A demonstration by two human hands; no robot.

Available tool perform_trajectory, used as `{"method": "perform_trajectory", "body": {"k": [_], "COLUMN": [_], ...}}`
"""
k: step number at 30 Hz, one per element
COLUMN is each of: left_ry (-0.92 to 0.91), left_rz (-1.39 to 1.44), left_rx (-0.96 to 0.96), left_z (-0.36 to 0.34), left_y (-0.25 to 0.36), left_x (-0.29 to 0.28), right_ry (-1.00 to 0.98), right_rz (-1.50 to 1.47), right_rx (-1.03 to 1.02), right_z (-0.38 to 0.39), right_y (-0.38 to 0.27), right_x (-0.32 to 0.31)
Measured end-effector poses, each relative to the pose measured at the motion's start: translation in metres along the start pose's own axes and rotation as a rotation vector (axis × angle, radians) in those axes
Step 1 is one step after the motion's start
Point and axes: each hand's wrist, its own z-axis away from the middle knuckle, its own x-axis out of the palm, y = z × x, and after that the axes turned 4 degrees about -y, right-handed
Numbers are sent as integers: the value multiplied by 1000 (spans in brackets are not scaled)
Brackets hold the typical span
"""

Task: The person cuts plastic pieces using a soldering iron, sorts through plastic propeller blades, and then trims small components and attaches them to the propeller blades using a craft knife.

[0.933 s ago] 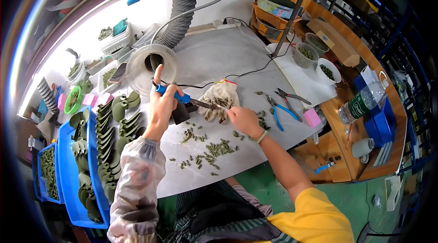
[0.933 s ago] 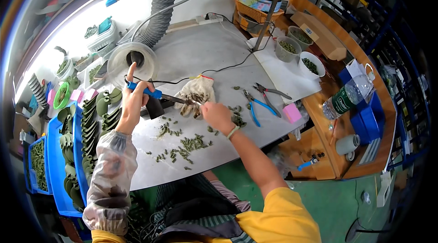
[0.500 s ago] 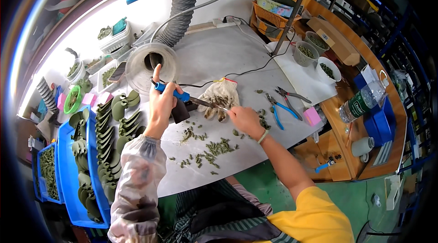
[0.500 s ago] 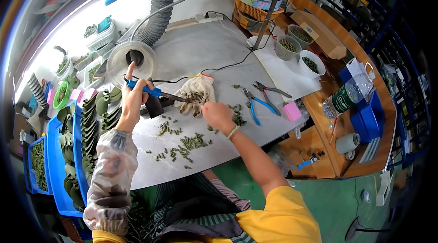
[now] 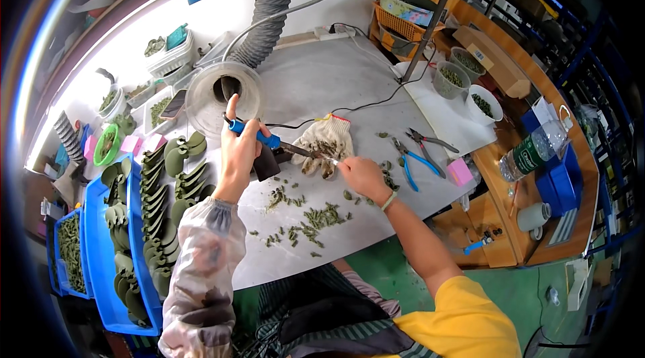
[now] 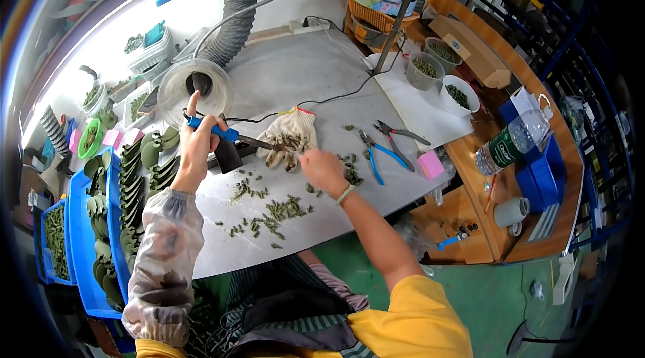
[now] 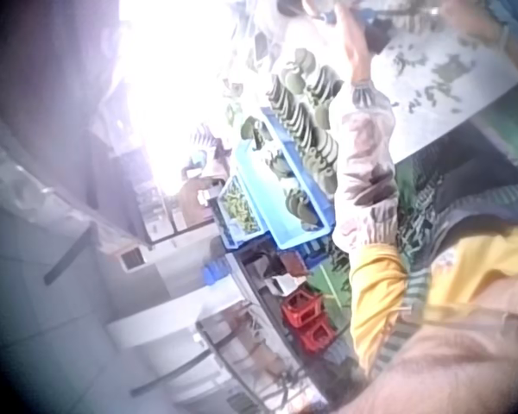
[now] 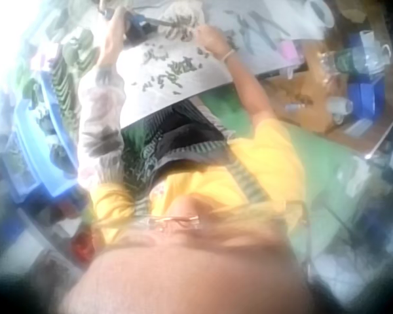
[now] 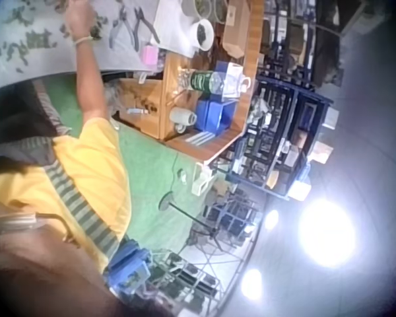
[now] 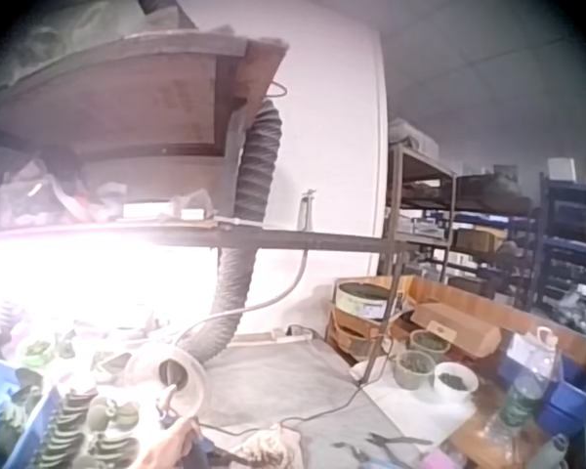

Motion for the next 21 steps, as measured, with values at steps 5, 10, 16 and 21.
{"method": "perform_trajectory", "body": {"k": [5,10,16,21], "left_ry": [27,37,16,-9], "left_rz": [36,74,97,118], "left_rx": [-37,-58,-48,-11], "left_z": [-5,-9,-7,-8], "left_y": [-1,-1,6,-17], "left_x": [-1,-2,4,12], "right_ry": [-38,20,164,223], "right_rz": [20,-142,-105,79], "right_rx": [23,41,74,5], "right_z": [-1,-2,3,-1], "right_y": [7,12,18,12], "right_x": [-2,-5,-15,-12]}}
